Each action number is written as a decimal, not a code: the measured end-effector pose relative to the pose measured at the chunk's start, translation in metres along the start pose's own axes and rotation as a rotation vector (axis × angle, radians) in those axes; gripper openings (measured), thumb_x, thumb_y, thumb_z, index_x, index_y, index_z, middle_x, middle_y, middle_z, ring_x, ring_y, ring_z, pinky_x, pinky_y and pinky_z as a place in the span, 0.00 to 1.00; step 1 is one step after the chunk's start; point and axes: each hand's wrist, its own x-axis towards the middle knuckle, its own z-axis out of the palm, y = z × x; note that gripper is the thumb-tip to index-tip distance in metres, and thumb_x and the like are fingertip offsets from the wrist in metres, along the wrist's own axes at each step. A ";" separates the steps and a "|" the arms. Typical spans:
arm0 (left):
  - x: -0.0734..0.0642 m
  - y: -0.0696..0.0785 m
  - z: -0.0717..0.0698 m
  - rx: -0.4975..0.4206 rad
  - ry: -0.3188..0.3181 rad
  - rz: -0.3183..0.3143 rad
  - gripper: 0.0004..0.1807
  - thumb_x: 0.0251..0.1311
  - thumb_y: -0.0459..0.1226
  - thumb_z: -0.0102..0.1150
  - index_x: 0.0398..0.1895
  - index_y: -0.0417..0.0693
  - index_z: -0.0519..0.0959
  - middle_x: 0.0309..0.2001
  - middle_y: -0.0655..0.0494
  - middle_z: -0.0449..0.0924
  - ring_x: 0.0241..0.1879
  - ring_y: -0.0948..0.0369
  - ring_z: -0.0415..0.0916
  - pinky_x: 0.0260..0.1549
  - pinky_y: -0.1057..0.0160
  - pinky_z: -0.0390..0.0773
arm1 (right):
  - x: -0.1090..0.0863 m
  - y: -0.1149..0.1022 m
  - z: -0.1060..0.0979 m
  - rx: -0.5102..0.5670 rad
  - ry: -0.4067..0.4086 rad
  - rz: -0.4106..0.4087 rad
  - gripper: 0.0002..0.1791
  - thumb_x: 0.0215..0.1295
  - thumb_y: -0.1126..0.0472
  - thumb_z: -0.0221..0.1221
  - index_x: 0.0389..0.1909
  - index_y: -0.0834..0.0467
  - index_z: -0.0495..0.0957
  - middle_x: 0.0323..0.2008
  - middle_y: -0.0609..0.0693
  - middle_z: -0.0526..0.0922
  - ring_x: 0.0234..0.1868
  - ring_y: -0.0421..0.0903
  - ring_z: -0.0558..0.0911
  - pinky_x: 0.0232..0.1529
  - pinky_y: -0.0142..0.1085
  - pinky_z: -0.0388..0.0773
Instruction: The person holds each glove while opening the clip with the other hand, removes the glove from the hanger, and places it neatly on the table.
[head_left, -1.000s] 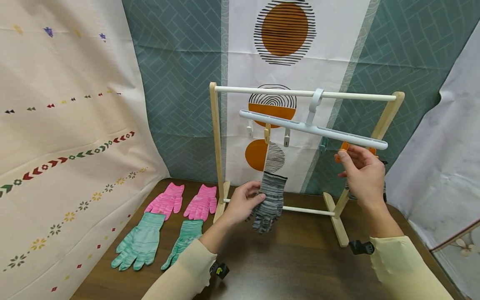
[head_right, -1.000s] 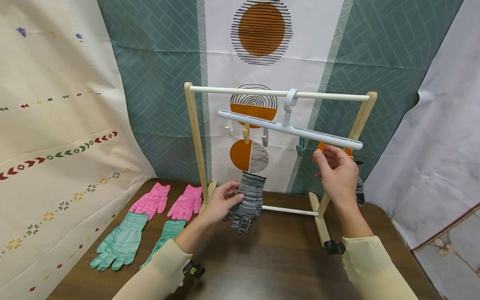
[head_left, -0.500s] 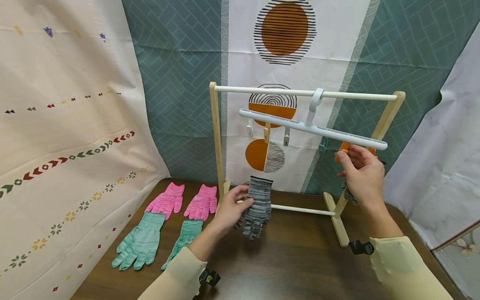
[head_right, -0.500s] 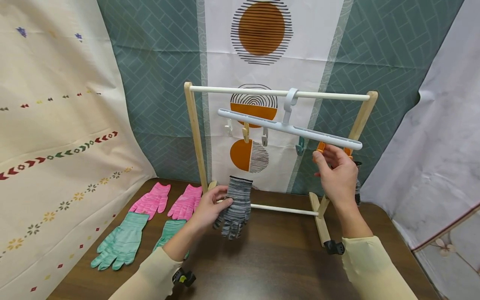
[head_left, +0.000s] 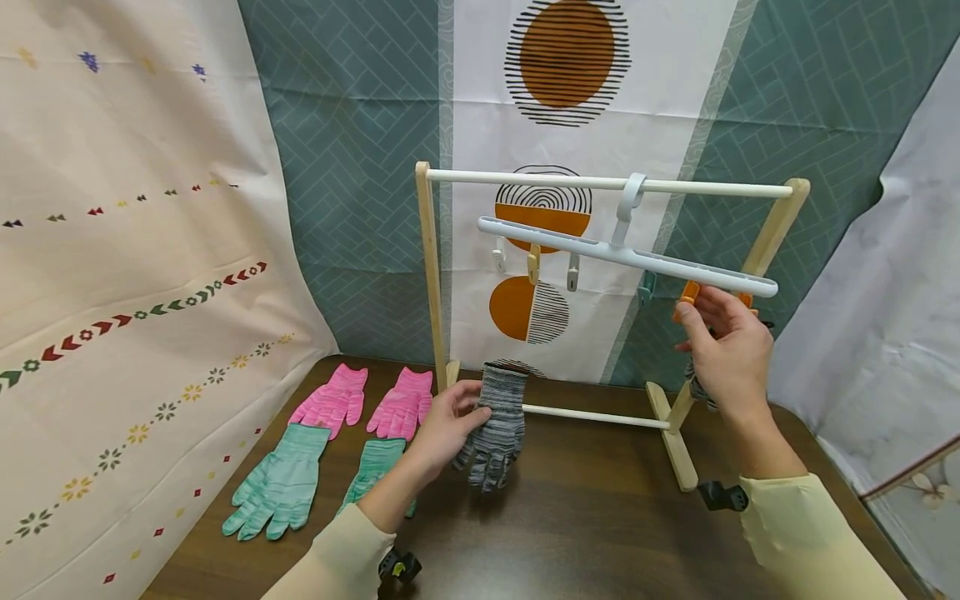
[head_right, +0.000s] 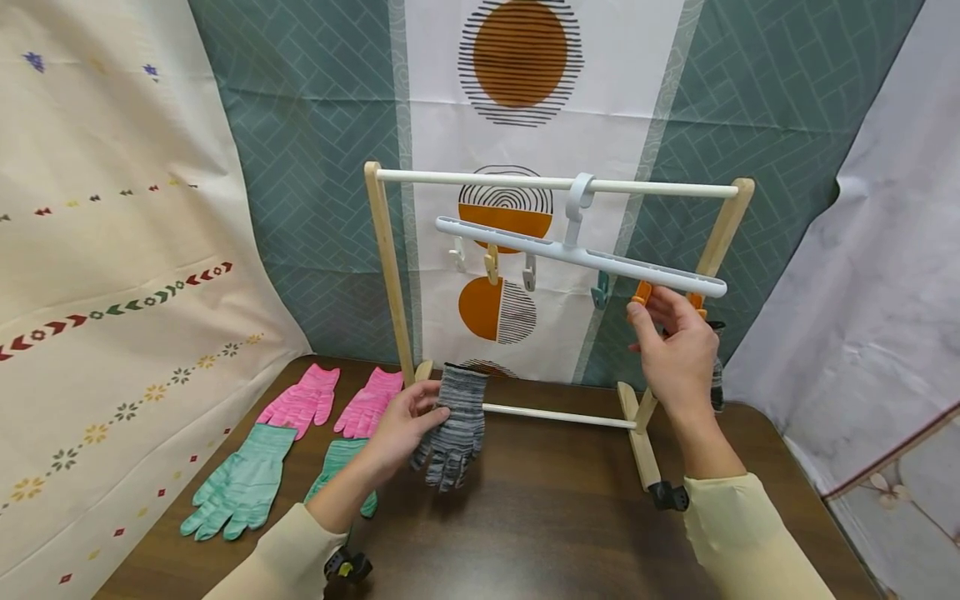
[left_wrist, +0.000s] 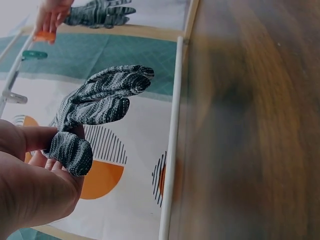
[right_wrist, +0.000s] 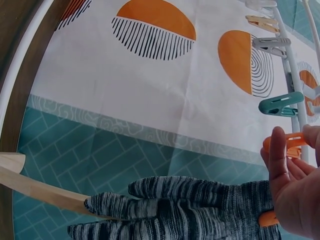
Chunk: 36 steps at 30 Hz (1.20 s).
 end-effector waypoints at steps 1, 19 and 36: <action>-0.001 -0.001 -0.001 0.001 0.004 -0.007 0.22 0.74 0.33 0.63 0.67 0.39 0.76 0.57 0.43 0.85 0.58 0.49 0.78 0.52 0.54 0.79 | -0.001 0.000 0.000 0.002 0.003 -0.006 0.24 0.75 0.62 0.66 0.68 0.62 0.79 0.56 0.64 0.86 0.41 0.26 0.85 0.28 0.22 0.80; -0.013 -0.015 -0.012 0.019 0.038 -0.066 0.23 0.73 0.31 0.63 0.69 0.39 0.75 0.57 0.42 0.85 0.58 0.48 0.78 0.54 0.48 0.78 | -0.013 0.000 -0.003 -0.003 0.076 -0.125 0.22 0.72 0.65 0.68 0.65 0.63 0.81 0.57 0.59 0.87 0.45 0.27 0.86 0.31 0.20 0.79; -0.025 -0.021 -0.018 -0.041 0.047 -0.094 0.22 0.70 0.26 0.63 0.66 0.34 0.75 0.56 0.41 0.84 0.54 0.51 0.79 0.46 0.57 0.79 | -0.025 0.000 -0.008 -0.074 0.058 -0.200 0.23 0.67 0.68 0.71 0.62 0.61 0.84 0.53 0.57 0.89 0.41 0.23 0.84 0.35 0.16 0.76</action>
